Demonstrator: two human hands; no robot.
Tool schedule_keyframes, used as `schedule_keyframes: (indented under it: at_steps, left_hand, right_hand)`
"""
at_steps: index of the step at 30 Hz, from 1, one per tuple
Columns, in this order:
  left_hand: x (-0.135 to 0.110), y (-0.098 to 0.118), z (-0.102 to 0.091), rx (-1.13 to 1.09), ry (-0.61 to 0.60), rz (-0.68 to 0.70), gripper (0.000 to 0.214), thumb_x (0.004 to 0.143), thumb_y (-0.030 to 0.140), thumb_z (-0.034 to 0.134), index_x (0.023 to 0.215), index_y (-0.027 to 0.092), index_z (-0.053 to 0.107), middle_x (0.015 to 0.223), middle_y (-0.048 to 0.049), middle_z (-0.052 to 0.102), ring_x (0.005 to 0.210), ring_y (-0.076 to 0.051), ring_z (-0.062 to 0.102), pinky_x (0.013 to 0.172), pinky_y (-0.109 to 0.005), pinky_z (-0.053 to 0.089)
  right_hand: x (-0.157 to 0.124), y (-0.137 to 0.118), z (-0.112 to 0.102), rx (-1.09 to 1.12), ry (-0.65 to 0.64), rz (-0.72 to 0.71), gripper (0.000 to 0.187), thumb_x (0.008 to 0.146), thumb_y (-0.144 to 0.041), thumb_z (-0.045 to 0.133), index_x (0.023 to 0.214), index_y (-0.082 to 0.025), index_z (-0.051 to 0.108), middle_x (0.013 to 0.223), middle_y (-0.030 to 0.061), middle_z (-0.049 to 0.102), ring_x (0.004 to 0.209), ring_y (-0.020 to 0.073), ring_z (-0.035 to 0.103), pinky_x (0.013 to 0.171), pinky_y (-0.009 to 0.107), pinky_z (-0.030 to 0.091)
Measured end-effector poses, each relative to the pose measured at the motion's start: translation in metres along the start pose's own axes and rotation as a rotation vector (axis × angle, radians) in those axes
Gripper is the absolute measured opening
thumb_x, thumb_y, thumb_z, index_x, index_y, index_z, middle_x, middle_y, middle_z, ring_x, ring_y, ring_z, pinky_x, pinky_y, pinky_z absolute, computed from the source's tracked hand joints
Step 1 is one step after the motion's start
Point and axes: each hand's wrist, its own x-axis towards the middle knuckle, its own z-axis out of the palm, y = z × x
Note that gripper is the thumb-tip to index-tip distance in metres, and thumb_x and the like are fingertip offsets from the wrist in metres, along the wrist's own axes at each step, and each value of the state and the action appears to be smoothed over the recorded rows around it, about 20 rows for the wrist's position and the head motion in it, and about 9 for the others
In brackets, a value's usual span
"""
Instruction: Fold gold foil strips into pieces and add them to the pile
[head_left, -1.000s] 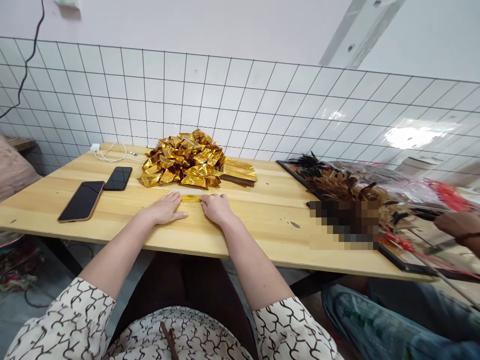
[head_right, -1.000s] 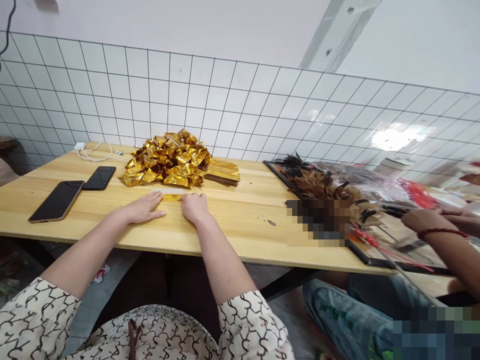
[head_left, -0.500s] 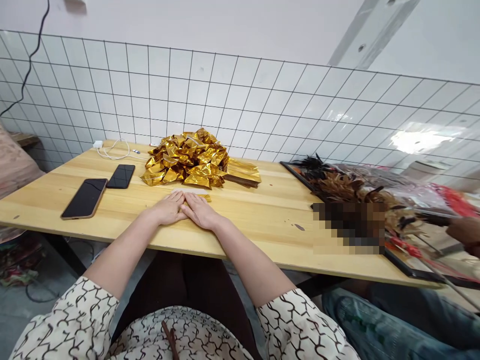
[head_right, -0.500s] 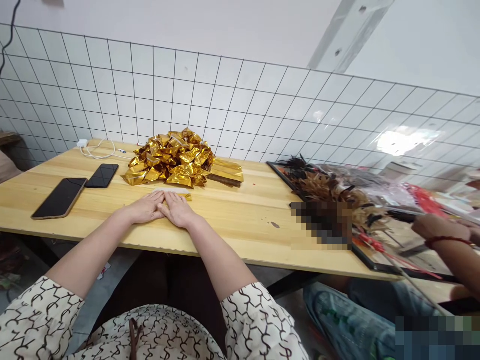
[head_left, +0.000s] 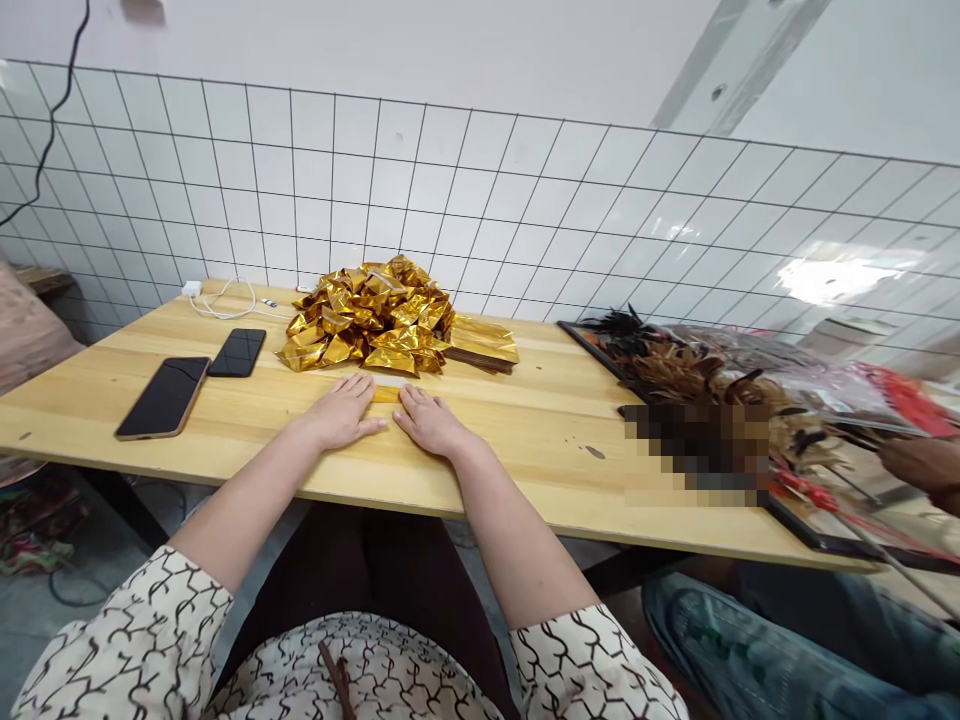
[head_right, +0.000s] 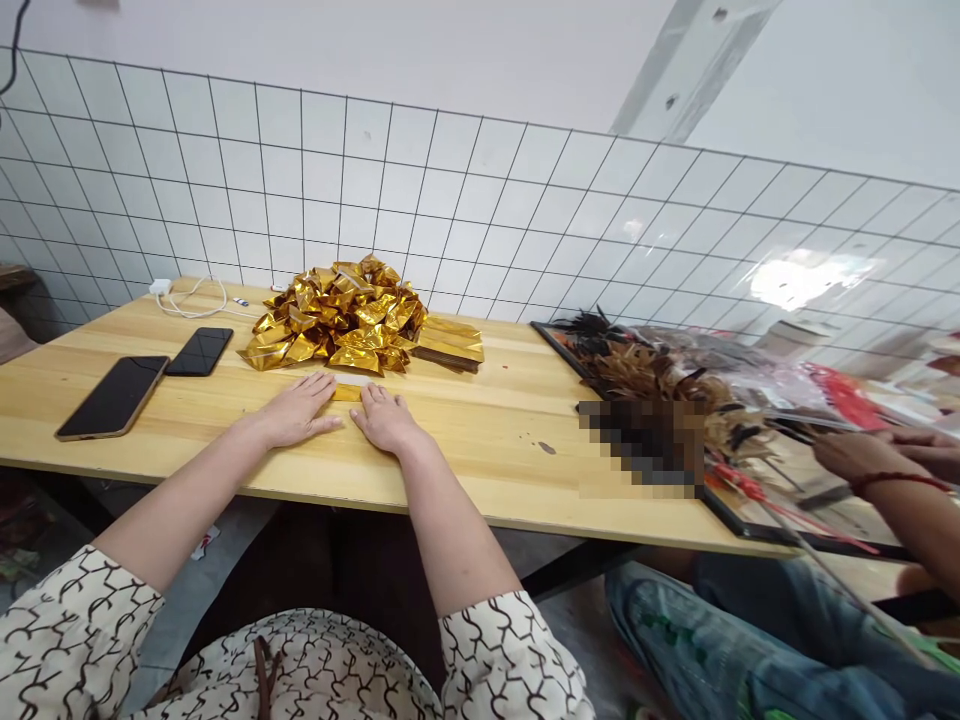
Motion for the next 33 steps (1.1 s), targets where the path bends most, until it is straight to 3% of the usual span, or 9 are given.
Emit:
schedule_keyframes:
  at_steps: [3, 7, 15, 20, 25, 33]
  left_hand:
    - [0.003, 0.007, 0.001, -0.003, -0.04, 0.045, 0.077, 0.087, 0.066, 0.024, 0.145, 0.016, 0.029, 0.156, -0.0101, 0.019, 0.145, -0.025, 0.013, 0.116, -0.039, 0.011]
    - [0.0, 0.004, -0.001, -0.026, -0.119, 0.007, 0.079, 0.087, 0.067, 0.023, 0.146, 0.015, 0.028, 0.155, -0.0117, 0.02, 0.144, -0.024, 0.016, 0.115, -0.038, 0.014]
    - [-0.011, -0.008, -0.007, -0.03, -0.131, -0.038, 0.082, 0.086, 0.067, 0.027, 0.145, 0.011, 0.029, 0.155, -0.0132, 0.021, 0.144, -0.023, 0.015, 0.116, -0.033, 0.014]
    - [-0.009, -0.006, -0.004, -0.025, -0.118, -0.034, 0.083, 0.085, 0.067, 0.028, 0.145, 0.01, 0.029, 0.154, -0.0139, 0.022, 0.144, -0.024, 0.016, 0.116, -0.035, 0.013]
    - [-0.007, -0.011, 0.001, -0.042, -0.069, -0.01, 0.08, 0.085, 0.068, 0.027, 0.144, 0.014, 0.031, 0.154, -0.012, 0.025, 0.143, -0.024, 0.019, 0.115, -0.035, 0.015]
    - [-0.009, -0.013, -0.008, -0.041, -0.044, -0.048, 0.063, 0.088, 0.055, 0.036, 0.137, 0.017, 0.045, 0.149, -0.0081, 0.038, 0.14, -0.022, 0.029, 0.114, -0.032, 0.023]
  right_hand:
    - [0.0, 0.0, 0.0, -0.001, 0.002, 0.005, 0.06, 0.096, -0.044, 0.024, 0.147, -0.014, 0.026, 0.155, 0.0138, 0.021, 0.144, 0.0219, 0.016, 0.113, 0.043, 0.018]
    - [-0.001, -0.002, -0.002, 0.001, -0.005, 0.008, 0.06, 0.096, -0.044, 0.025, 0.147, -0.014, 0.026, 0.155, 0.0142, 0.021, 0.144, 0.0222, 0.016, 0.113, 0.044, 0.018]
    - [-0.001, -0.005, -0.002, -0.01, 0.032, 0.026, 0.058, 0.096, -0.041, 0.025, 0.146, -0.012, 0.029, 0.154, 0.0157, 0.024, 0.143, 0.024, 0.018, 0.113, 0.048, 0.017]
    - [-0.001, -0.013, 0.0, 0.0, 0.1, -0.104, 0.056, 0.096, -0.039, 0.025, 0.145, -0.01, 0.031, 0.154, 0.0162, 0.023, 0.144, 0.0247, 0.014, 0.114, 0.049, 0.015]
    - [0.003, -0.015, 0.006, 0.047, 0.071, -0.257, 0.051, 0.096, -0.035, 0.027, 0.141, -0.015, 0.039, 0.151, 0.0128, 0.033, 0.141, 0.023, 0.025, 0.114, 0.045, 0.021]
    - [-0.001, 0.0, -0.006, 0.024, 0.095, -0.173, 0.043, 0.094, -0.027, 0.033, 0.132, -0.02, 0.053, 0.143, 0.0068, 0.047, 0.134, 0.0193, 0.039, 0.111, 0.037, 0.03]
